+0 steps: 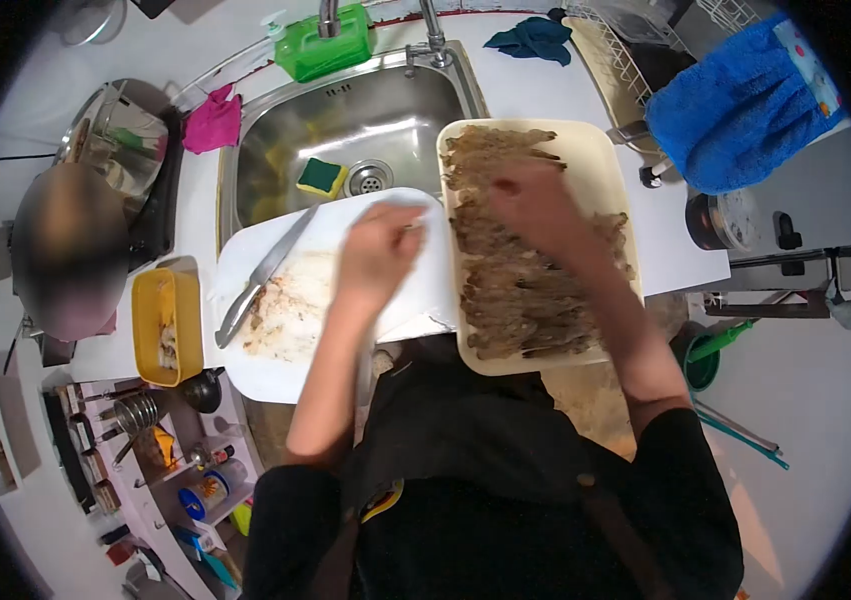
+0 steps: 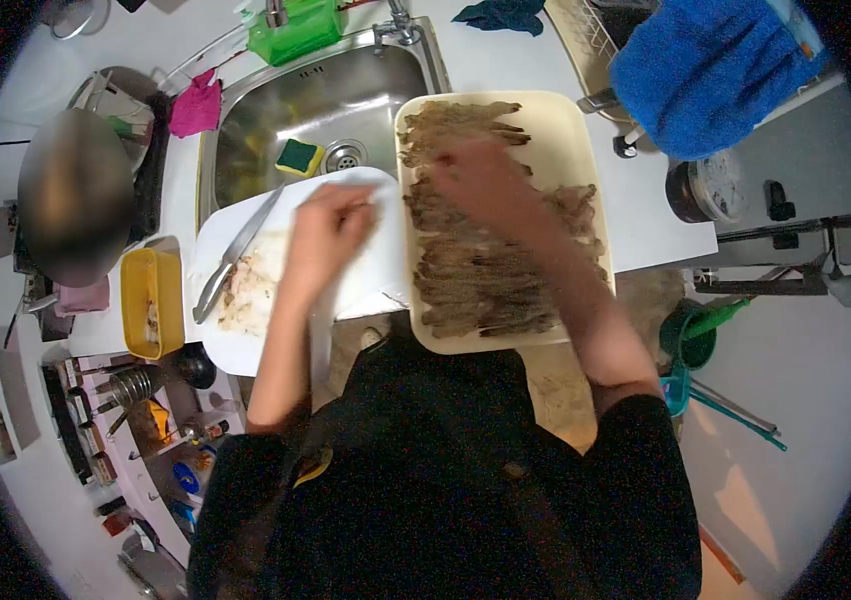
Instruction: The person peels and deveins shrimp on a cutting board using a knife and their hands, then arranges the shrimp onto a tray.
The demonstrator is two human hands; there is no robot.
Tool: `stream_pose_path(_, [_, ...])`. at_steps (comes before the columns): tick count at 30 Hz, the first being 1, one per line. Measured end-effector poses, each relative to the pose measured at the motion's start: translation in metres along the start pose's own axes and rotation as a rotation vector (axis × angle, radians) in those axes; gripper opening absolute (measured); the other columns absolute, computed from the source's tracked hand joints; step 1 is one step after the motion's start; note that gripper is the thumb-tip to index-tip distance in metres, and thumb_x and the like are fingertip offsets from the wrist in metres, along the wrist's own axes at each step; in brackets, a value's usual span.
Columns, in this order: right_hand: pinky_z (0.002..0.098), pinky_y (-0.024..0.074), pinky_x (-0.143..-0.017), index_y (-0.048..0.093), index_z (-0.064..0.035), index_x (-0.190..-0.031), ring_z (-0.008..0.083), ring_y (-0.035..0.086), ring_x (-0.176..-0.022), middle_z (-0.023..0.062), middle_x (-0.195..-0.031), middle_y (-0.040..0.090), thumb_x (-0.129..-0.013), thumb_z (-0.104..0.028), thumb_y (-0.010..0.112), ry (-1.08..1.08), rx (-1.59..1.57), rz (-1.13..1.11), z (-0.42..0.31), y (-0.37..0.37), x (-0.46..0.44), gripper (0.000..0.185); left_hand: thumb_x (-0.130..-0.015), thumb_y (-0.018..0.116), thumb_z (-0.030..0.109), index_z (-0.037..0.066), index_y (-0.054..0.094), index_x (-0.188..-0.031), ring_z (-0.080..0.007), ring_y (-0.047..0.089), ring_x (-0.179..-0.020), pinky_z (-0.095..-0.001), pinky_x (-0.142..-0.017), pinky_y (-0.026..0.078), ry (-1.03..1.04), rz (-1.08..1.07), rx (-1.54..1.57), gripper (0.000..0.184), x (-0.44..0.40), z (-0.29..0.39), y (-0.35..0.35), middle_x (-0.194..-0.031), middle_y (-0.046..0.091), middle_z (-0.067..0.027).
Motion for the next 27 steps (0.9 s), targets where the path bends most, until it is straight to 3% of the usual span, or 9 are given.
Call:
stream_pose_path(2, [0.0446,0.0504,-0.077,0.061,0.0016,-0.100,0.0346,0.063,-0.082,0.0200,-0.087,0.060,-0.079,-0.017,0.064,-0.015,0.010,-0.063,-0.021,0.054,-0.017,0.028,-0.077,0.061,0.001,0.002,0.069,-0.104,-0.0341,0.062,-0.089,-0.0393,-0.078,0.050,-0.039,0.164,-0.222,0.028,0.029,-0.034,-0.056,-0.096,0.064,-0.0183])
stream_pose_path(7, [0.0456,0.0481,-0.076,0.055,0.0041,-0.099,0.0384,0.060,-0.085,0.0236,-0.088,0.059,-0.075,-0.012,0.067,0.066,0.101,0.010,-0.051,0.124,-0.029,0.031,-0.068,0.060,-0.003,0.005,0.064,-0.108,-0.0376,0.053,-0.097,-0.0442,-0.088,0.045,-0.203,0.242,-0.628,0.041,0.104,-0.103,-0.156,-0.103,0.059,-0.0179])
stream_pose_path(10, [0.0450,0.0475,-0.076,0.055,0.0045,-0.094,0.0397,0.060,-0.086,0.0234,-0.087,0.059,-0.073,-0.006,0.068,0.126,0.196,0.029,-0.044,0.137,-0.036,0.027,-0.066,0.061,-0.004,0.006,0.057,-0.109,-0.0374,0.053,-0.096,-0.0453,-0.085,0.045,-0.276,0.214,-0.555,0.044,0.126,-0.128,-0.179,-0.102,0.058,-0.0178])
stream_pose_path(15, [0.0461,0.0511,-0.078,0.064,0.0053,-0.090,0.0399,0.064,-0.086,0.0249,-0.084,0.064,-0.073,0.002,0.062,0.201,0.370,-0.044,-0.055,0.126,-0.042,0.017,-0.065,0.068,0.000,0.004,0.048,-0.104,-0.0411,0.058,-0.089,-0.0485,-0.076,0.047,-0.113,0.114,-0.563,0.043,0.117,-0.143,-0.191,-0.094,0.059,-0.0196])
stream_pose_path(17, [0.0465,0.0510,-0.077,0.067,0.0049,-0.084,0.0401,0.065,-0.085,0.0244,-0.084,0.066,-0.071,0.005,0.061,0.296,0.436,-0.004,-0.061,0.120,-0.042,0.014,-0.069,0.065,0.004,0.005,0.046,-0.107,-0.0417,0.059,-0.090,-0.0488,-0.077,0.048,-0.218,0.020,-0.550,0.042,0.113,-0.140,-0.196,-0.094,0.061,-0.0211])
stream_pose_path(21, [0.0398,0.0518,-0.071,0.069,0.0036,-0.088,0.0321,0.067,-0.079,0.0214,-0.082,0.067,-0.073,0.003,0.061,0.327,0.387,0.156,-0.077,0.108,-0.036,0.017,-0.075,0.056,0.006,0.006,0.046,-0.114,-0.0420,0.062,-0.083,-0.0501,-0.074,0.048,-0.236,-0.061,-0.491,0.040,0.107,-0.143,-0.208,-0.087,0.064,-0.0209])
stream_pose_path(24, [0.0321,0.0501,-0.064,0.071,0.0029,-0.091,0.0205,0.065,-0.069,0.0162,-0.077,0.068,-0.076,0.000,0.061,0.434,0.200,0.176,-0.117,0.101,-0.020,0.018,-0.080,0.056,0.009,0.007,0.043,-0.120,-0.0368,0.064,-0.083,-0.0442,-0.075,0.048,-0.237,-0.135,-0.296,0.042,0.111,-0.140,-0.224,-0.087,0.063,-0.0216])
stream_pose_path(27, [0.0250,0.0460,-0.059,0.071,0.0028,-0.091,0.0087,0.058,-0.061,0.0067,-0.068,0.066,-0.081,-0.003,0.061,0.421,-0.033,0.147,-0.142,0.123,0.008,0.015,-0.082,0.058,0.014,0.008,0.047,-0.117,-0.0238,0.058,-0.070,-0.0355,-0.068,0.046,-0.234,-0.190,0.130,0.037,0.124,-0.146,-0.223,-0.079,0.059,-0.0139])
Point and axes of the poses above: each hand's wrist, its own x-axis away from the middle knuckle, its own y-axis out of the palm, z = x × y, the point moved 5 cm from there along -x, towards the middle knuckle
